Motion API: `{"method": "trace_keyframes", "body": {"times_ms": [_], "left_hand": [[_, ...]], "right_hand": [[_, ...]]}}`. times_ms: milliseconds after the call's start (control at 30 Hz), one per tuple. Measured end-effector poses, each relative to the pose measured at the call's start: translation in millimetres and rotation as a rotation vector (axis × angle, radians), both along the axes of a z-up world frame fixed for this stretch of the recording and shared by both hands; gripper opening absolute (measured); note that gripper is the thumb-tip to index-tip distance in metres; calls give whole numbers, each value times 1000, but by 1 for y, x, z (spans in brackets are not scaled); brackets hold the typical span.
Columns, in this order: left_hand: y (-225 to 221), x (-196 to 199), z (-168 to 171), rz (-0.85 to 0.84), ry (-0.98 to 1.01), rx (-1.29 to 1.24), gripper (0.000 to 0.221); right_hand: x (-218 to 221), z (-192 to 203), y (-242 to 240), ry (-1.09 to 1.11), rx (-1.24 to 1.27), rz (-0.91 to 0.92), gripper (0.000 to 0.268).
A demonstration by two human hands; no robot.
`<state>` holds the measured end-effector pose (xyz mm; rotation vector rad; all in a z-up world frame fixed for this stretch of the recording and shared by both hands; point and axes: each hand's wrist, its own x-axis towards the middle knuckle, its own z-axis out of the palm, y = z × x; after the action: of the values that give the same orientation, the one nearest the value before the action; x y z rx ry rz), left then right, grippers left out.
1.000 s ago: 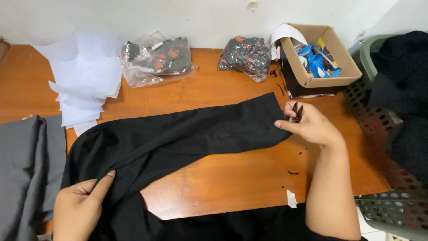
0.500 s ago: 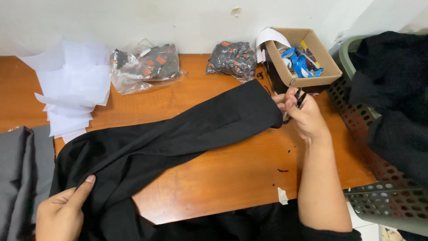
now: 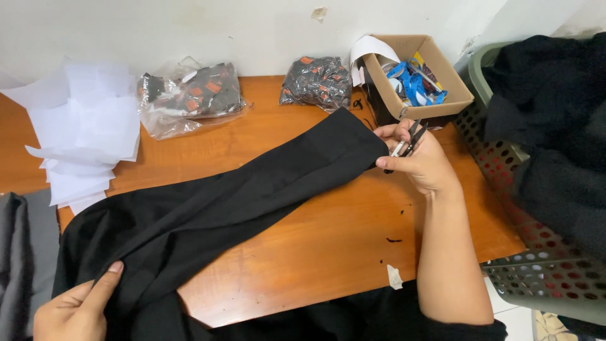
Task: Trimming loose threads from a black garment using thread snips
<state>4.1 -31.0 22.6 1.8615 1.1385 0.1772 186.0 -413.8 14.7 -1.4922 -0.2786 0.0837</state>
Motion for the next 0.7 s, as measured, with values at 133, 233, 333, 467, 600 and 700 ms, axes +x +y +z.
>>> {"method": "trace_keyframes", "body": {"times_ms": [133,233,333,467,600,700], "left_hand": [[-6,1,5,40,-12,-1,56],[-2,-1,0,-1,-40,9,58],[-5,0,3,17,-10,16,57],[-4,2,6,-6,22,18,57],[-6,3,7,12,25,-7,57],[-6,2,4,12,-17,23,57]], "right_hand": [[-9,15,12,-159,-23,147,48],[-12,18,16,-231,-44,76,48],[-7,6,9,-262,-168,44,45],[-16,19,20,-347,-471,-31,49],[-14,16,17,-277,-369,-131,47],[-7,8,11,-250,-51,-217,45]]}}
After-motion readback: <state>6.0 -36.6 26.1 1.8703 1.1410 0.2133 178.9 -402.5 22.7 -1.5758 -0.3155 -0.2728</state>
